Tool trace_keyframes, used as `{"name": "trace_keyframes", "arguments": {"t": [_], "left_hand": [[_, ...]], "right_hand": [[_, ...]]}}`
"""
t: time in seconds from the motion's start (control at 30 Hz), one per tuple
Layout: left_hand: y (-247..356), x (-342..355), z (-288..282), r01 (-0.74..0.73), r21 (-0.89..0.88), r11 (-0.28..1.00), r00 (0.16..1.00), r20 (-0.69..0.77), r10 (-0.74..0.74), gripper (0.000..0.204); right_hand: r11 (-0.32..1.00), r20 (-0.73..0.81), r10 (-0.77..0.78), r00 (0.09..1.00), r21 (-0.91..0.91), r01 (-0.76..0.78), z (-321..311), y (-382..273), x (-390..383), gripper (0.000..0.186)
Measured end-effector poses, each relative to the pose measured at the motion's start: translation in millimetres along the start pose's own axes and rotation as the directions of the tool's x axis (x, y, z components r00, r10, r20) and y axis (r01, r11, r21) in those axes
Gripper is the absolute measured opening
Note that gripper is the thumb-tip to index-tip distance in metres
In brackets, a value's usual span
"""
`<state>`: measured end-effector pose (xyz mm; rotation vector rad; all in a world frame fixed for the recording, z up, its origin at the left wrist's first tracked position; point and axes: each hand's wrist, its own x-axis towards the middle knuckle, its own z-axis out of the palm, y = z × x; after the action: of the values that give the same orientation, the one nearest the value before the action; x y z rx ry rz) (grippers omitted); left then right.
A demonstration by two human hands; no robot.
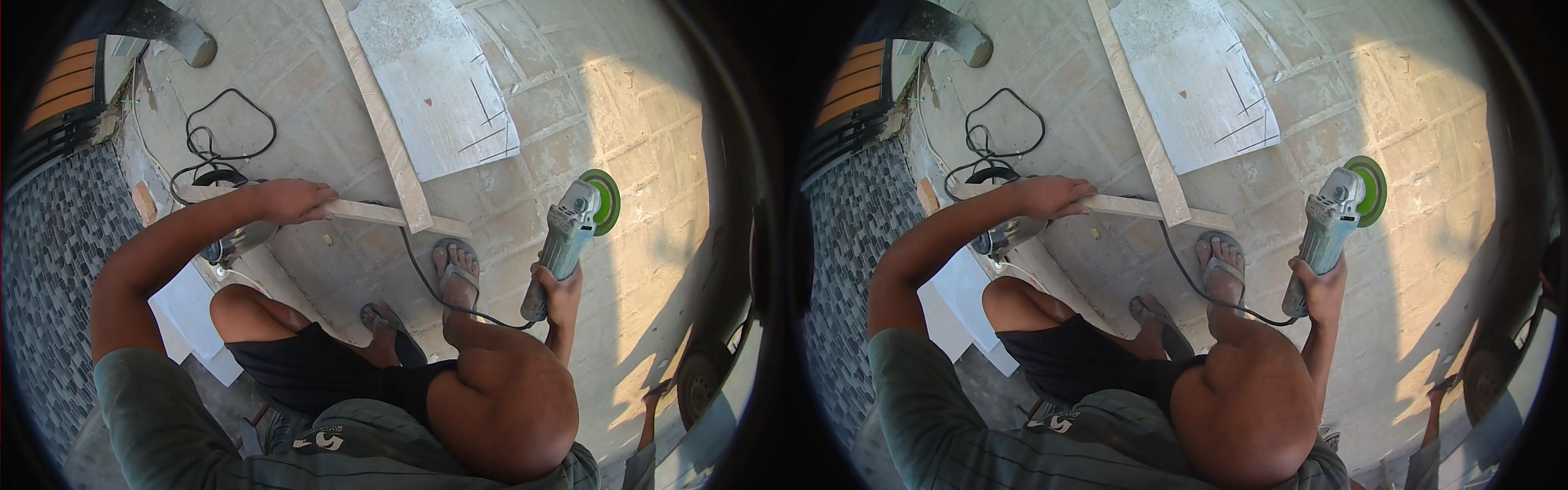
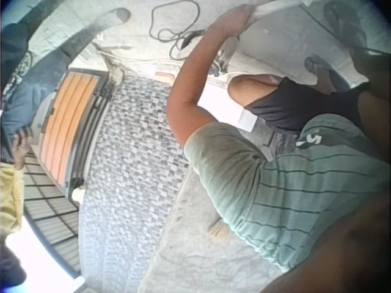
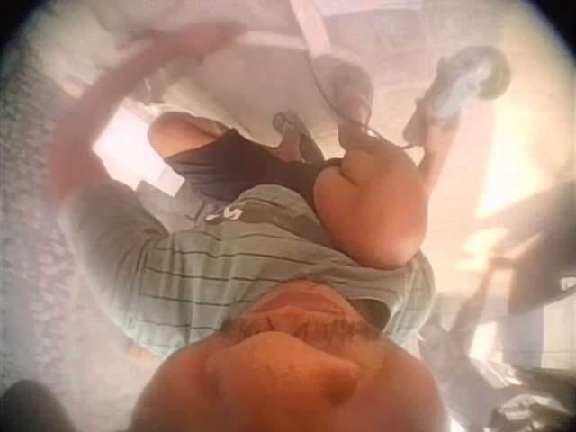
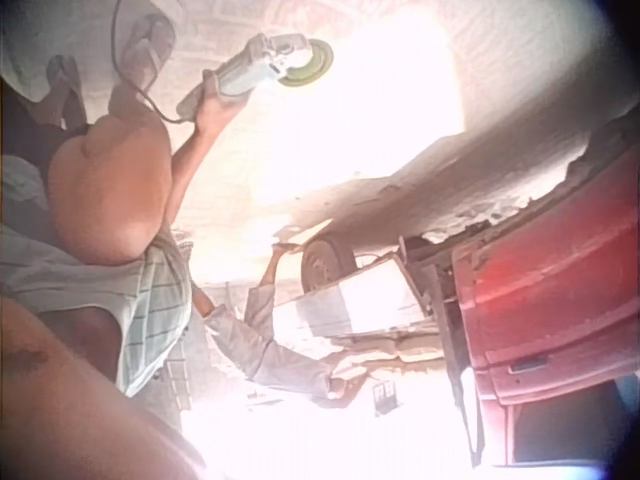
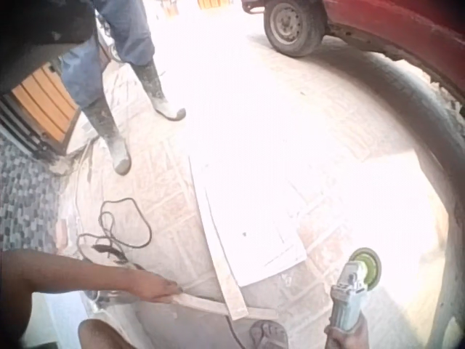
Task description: The person uses an angle grinder to cut and shape pieces of tile on a paved floor. They hold the tiles steady with one hand while guiding the spinning blade with the other, as another person assists by holding objects on the ground.
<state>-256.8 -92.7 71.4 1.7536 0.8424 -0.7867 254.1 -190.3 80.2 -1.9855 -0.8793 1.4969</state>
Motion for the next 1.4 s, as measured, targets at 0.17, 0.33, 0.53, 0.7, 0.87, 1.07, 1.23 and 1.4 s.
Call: {"name": "trace_keyframes", "arguments": {"t": [0.17, 0.33, 0.53, 0.7, 0.87, 1.07, 1.23, 1.4], "left_hand": [[4, -13, 17, -0.009, -0.101, 0.995, 0.999, -0.034, 0.005, 0.049], [22, -45, 22, 0.058, -0.167, 0.984, 0.998, -0.013, -0.061, 0.048], [64, -62, -5, 0.161, 0.016, 0.987, 0.987, -0.004, -0.161, 0.049], [61, -74, -2, 0.046, -0.034, 0.998, 0.994, -0.097, -0.049, 0.054], [64, -86, -9, -0.041, -0.114, 0.993, 0.984, -0.177, 0.021, 0.056], [78, -52, -28, -0.212, -0.101, 0.972, 0.853, -0.504, 0.134, 0.059], [89, 15, -39, -0.252, -0.13, 0.959, 0.6, -0.798, 0.05, 0.06], [132, 51, -63, -0.314, -0.242, 0.918, 0.356, -0.927, -0.122, 0.058]], "right_hand": [[1.0, -0.001, -0.008, 1.0, 0.03, 0.008, 2, 2, -2, 0.049], [1.0, 0.024, 0.018, 1.0, -0.004, -0.018, -2, 3, -7, 0.05], [1.0, 0.005, 0.008, 1.0, -0.002, -0.008, -10, 4, -6, 0.056], [1.0, 0.032, 0.018, 0.999, -0.007, -0.018, -5, 0, 0, 0.053], [1.0, 0.043, -0.016, 0.999, 0.027, 0.015, -4, 3, 2, 0.051], [0.984, -0.162, -0.058, 0.985, 0.158, 0.084, -23, 1, -3, 0.054], [0.972, -0.368, -0.092, 0.925, 0.171, 0.164, -70, -9, 11, 0.059], [0.979, -0.494, -0.059, 0.867, 0.139, 0.146, -74, -22, 8, 0.053]]}}
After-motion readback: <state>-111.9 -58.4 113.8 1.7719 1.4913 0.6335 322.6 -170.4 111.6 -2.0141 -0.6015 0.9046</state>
